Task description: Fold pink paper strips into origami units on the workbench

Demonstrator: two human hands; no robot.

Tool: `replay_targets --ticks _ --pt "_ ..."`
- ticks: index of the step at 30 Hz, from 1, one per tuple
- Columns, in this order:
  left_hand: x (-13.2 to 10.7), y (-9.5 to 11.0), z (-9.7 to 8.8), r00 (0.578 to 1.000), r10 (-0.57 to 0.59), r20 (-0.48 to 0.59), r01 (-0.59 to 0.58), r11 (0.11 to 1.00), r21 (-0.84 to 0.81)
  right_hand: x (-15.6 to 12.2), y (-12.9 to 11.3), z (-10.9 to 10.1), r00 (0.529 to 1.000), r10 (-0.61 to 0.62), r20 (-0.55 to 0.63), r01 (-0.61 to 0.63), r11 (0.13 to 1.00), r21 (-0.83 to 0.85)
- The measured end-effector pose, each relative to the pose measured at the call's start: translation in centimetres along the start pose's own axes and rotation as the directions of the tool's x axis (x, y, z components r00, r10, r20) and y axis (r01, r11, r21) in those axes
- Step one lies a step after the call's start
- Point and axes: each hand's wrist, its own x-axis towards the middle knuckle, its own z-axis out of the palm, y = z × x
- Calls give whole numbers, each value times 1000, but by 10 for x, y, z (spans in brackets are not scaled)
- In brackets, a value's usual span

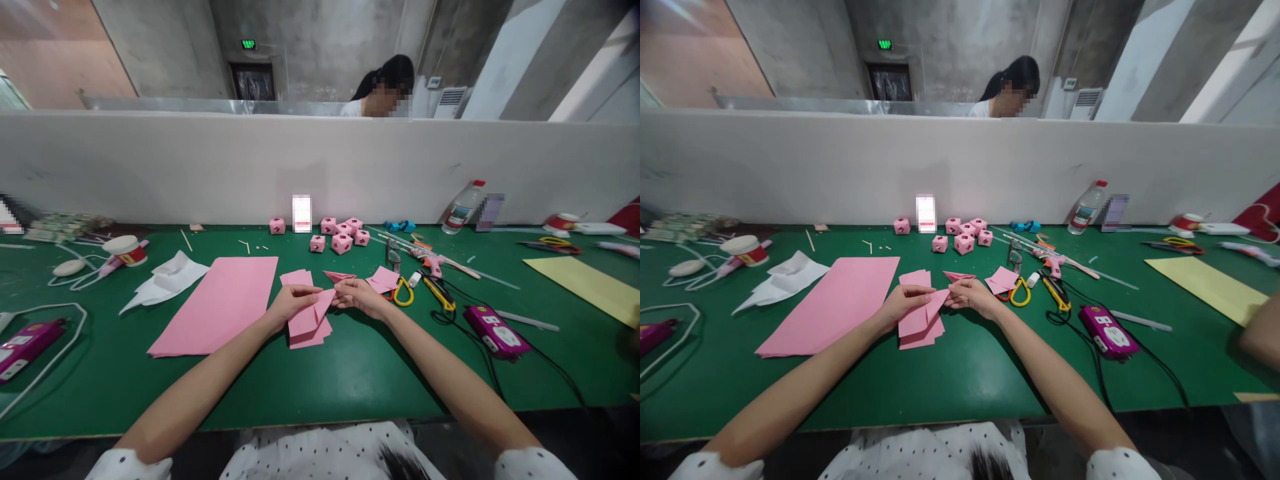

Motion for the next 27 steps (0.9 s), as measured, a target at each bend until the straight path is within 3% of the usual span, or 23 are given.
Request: replay_targets --ticks 10,17,23,27 --pt "2 0 -4 998 49 29 -52 988 146 4 5 2 996 -6 -90 2 999 -42" --pt "2 1 -1 991 126 -47 -112 966 231 2 3 13 982 -47 -182 38 998 -54" --pt "0 1 2 991 126 -39 -113 965 239 7 8 19 959 -50 -281 21 994 -108" --pt "1 0 -1 994 100 -52 -89 979 182 7 12 14 969 -121 -216 101 990 -103"
